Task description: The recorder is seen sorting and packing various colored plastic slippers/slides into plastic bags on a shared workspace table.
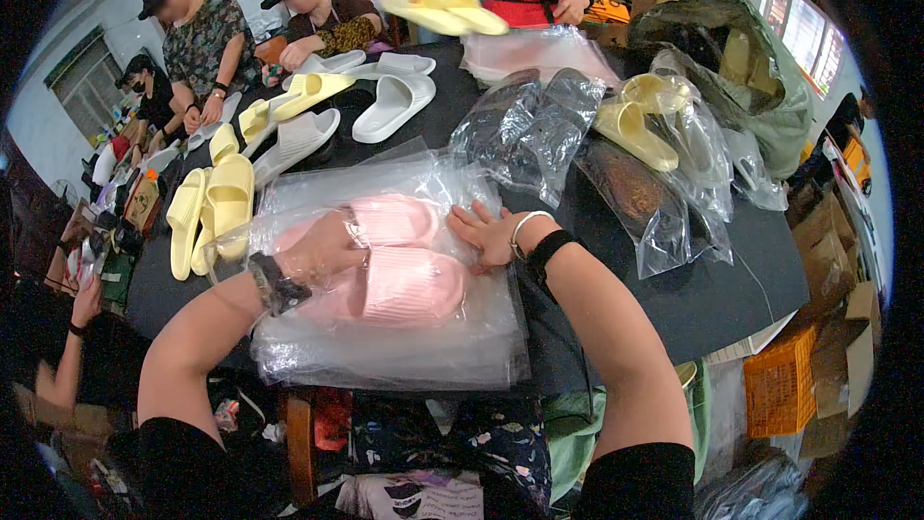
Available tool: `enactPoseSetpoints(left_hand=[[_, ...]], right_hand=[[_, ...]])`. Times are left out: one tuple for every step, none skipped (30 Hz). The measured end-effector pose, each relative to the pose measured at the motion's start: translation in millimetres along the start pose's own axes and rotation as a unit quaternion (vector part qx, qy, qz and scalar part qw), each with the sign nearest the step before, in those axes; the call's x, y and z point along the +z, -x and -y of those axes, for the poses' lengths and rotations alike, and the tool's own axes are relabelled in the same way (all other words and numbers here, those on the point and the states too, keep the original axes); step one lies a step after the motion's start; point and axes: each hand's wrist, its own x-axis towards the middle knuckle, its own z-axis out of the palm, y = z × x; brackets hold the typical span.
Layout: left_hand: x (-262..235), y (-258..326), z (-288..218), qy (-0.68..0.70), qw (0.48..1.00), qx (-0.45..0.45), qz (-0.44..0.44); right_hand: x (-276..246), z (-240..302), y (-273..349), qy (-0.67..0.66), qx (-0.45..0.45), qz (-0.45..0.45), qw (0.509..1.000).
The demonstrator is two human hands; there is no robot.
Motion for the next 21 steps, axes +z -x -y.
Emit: enactPoseSetpoints(left_hand=[[-10,6,-3,-0.022,0.999,-0.030,0.038],[-24,14,-10,-0.044,0.994,-0.063,0.076],[-38,24,-16,-0.021,0.998,-0.023,0.053],[-58,37,-25,-0.005,0.999,0.014,0.031],[-74,51,-31,-0.027,0.999,0.015,0.020],[-85,69,-32,-0.047,0.999,0.017,0.010],[-86,106,-14,0.018,0.995,-0.075,-0.058],[-101,115,-14,-0.030,0.992,-0.119,0.008],[-105,147,4,-0.051,0.979,-0.196,-0.012],[-113,162,8,-0.028,0.966,-0.255,-0.018],[-123,174,5,-0.007,0.949,-0.314,-0.024],[-139,181,-2,-0.018,0.937,-0.349,-0.014],[-155,186,-9,-0.030,0.924,-0.382,-0.005],[-166,189,-14,-0.029,0.911,-0.409,-0.045],[-184,195,-20,-0.069,0.900,-0.426,-0.061],[-197,214,-8,-0.179,0.892,-0.409,-0.070],[-213,237,-2,-0.292,0.869,-0.393,-0.075],[-220,234,-6,-0.298,0.860,-0.398,-0.117],[-232,233,-12,-0.303,0.849,-0.402,-0.159],[-239,223,-25,-0.364,0.845,-0.362,-0.151],[-242,205,-40,-0.350,0.843,-0.378,-0.157]], right_hand=[[3,-4,2,-0.002,0.001,-0.004,1.000],[4,-7,3,-0.003,-0.001,-0.008,1.000],[5,-9,5,-0.002,0.001,-0.007,1.000],[4,-8,8,-0.010,-0.006,-0.011,1.000],[3,-7,8,-0.017,-0.011,-0.013,1.000],[3,-6,6,-0.015,-0.012,-0.013,1.000],[1,0,-1,-0.010,-0.020,-0.015,1.000],[2,-2,-3,-0.007,-0.014,-0.011,1.000],[0,2,-5,-0.003,-0.020,-0.013,1.000],[2,-1,-3,-0.007,-0.019,-0.017,1.000],[3,-3,-1,-0.010,-0.018,-0.021,1.000],[4,-6,4,-0.008,-0.021,-0.019,1.000],[5,-10,9,-0.019,-0.022,-0.033,0.999],[4,-11,13,-0.030,-0.023,-0.048,0.998],[1,-2,12,-0.027,-0.030,-0.047,0.998],[-1,7,12,0.011,0.025,-0.058,0.998],[-2,20,8,0.048,0.071,-0.070,0.994],[3,30,14,0.065,0.083,-0.148,0.983],[9,40,20,0.065,0.078,-0.144,0.984],[11,54,29,0.065,0.040,-0.209,0.975],[16,64,36,0.066,0.004,-0.273,0.960]])
